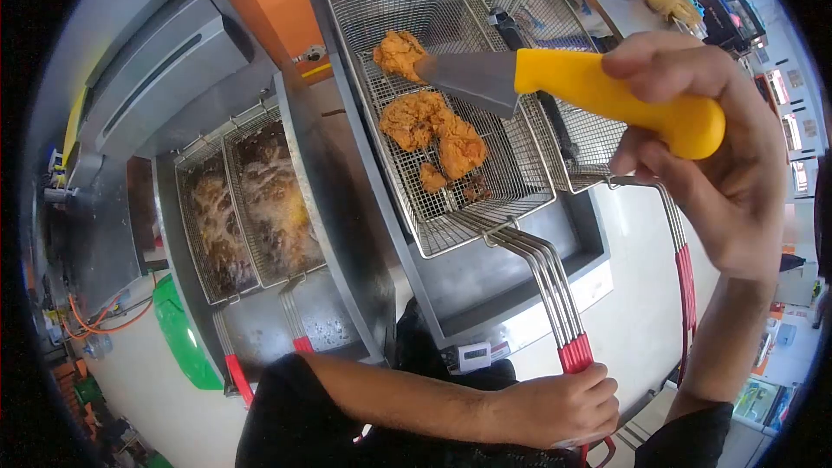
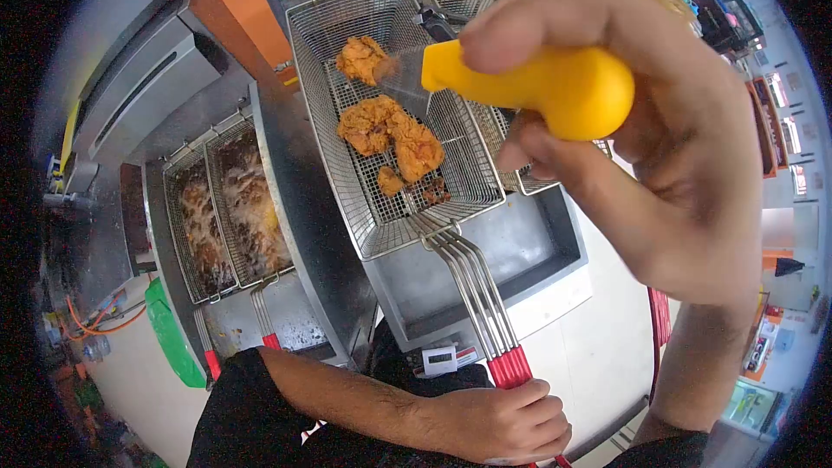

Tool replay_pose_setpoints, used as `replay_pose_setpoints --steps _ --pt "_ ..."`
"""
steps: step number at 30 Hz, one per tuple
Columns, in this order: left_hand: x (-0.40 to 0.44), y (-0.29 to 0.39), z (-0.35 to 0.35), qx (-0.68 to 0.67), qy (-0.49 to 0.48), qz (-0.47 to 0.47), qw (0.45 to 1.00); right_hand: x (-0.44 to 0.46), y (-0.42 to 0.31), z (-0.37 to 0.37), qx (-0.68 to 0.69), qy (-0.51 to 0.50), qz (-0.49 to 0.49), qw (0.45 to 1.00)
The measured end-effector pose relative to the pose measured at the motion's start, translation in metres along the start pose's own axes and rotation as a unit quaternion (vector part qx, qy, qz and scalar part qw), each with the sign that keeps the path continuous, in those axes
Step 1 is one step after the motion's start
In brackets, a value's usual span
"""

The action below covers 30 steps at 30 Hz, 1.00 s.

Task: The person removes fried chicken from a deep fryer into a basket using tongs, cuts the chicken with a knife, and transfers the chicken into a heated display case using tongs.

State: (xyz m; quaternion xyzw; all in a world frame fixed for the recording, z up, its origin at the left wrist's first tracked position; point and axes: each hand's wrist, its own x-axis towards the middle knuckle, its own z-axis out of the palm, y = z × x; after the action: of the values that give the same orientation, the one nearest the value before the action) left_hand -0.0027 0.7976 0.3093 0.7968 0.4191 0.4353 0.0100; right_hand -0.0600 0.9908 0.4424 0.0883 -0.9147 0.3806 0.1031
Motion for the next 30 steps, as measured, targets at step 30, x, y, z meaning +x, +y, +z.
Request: replay_pose_setpoints --steps 30 --pt "0.002 0.002 -0.001 -0.018 -0.012 -0.005 1.000 -0.010 -0.014 0.025 -0.324 0.054 -0.055 0.943"
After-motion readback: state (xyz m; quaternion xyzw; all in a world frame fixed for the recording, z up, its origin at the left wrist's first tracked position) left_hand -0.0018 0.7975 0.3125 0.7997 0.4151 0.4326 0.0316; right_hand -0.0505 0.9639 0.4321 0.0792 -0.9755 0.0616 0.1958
